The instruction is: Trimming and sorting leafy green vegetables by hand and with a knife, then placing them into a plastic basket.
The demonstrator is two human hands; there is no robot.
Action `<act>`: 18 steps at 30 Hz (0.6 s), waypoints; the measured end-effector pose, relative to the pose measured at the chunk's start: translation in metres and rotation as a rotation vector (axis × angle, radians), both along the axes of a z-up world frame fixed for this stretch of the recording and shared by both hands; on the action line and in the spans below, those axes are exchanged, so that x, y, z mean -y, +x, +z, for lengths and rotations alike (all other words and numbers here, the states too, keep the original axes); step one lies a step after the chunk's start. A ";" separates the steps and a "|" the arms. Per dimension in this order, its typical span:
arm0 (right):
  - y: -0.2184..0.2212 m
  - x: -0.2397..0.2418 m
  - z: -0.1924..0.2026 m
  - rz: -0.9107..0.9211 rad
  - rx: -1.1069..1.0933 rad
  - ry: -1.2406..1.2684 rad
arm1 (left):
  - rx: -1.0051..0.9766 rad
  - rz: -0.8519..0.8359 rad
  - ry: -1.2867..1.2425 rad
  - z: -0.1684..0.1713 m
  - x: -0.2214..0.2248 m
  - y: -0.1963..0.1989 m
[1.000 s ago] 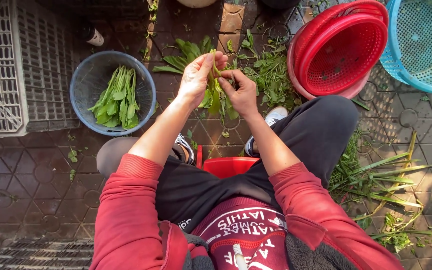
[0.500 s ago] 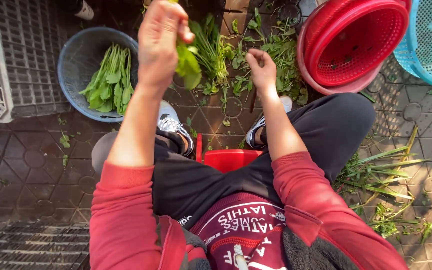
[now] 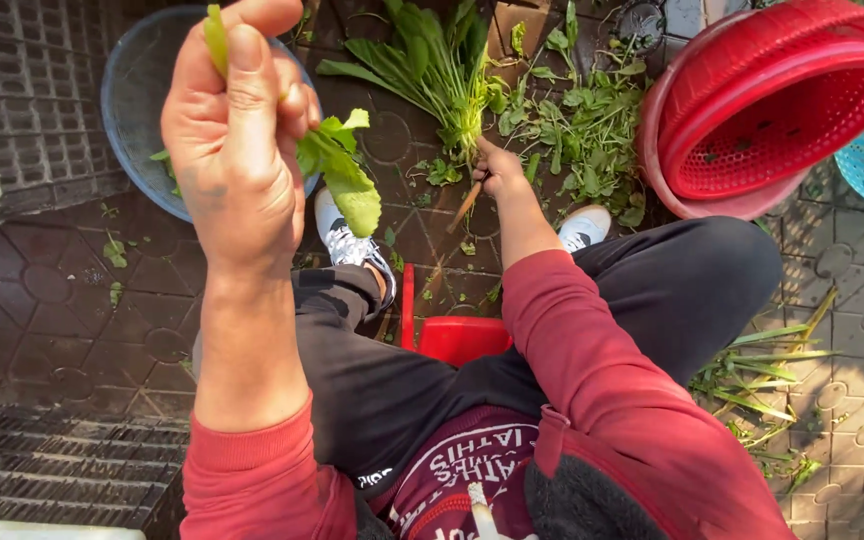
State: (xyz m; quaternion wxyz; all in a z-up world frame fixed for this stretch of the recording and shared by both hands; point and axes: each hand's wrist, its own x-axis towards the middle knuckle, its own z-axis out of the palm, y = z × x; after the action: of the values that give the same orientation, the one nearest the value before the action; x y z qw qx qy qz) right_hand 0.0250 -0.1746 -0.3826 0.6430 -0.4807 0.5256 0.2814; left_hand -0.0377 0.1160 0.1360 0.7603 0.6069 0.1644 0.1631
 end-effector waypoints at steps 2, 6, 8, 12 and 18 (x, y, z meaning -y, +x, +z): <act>0.012 0.003 0.019 0.092 0.024 0.005 | 0.024 -0.008 0.000 -0.001 0.003 0.006; 0.013 0.017 0.088 0.450 0.306 -0.141 | 0.034 -0.067 0.133 0.002 0.017 0.015; 0.010 0.030 0.112 0.515 0.448 -0.198 | 0.104 -0.116 0.177 -0.005 0.020 0.017; 0.012 0.055 0.187 0.762 0.835 -0.434 | 0.130 -0.237 0.324 -0.019 0.036 0.027; 0.003 0.086 0.331 0.928 1.107 -0.440 | 0.228 -0.560 1.312 -0.141 0.088 0.071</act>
State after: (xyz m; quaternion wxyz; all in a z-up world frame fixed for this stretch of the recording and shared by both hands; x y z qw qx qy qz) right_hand 0.0283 -0.2610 -0.0517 0.5179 -0.8411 -0.0867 0.1294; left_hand 0.0332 0.0278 -0.0052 0.2651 0.9370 -0.2093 0.0893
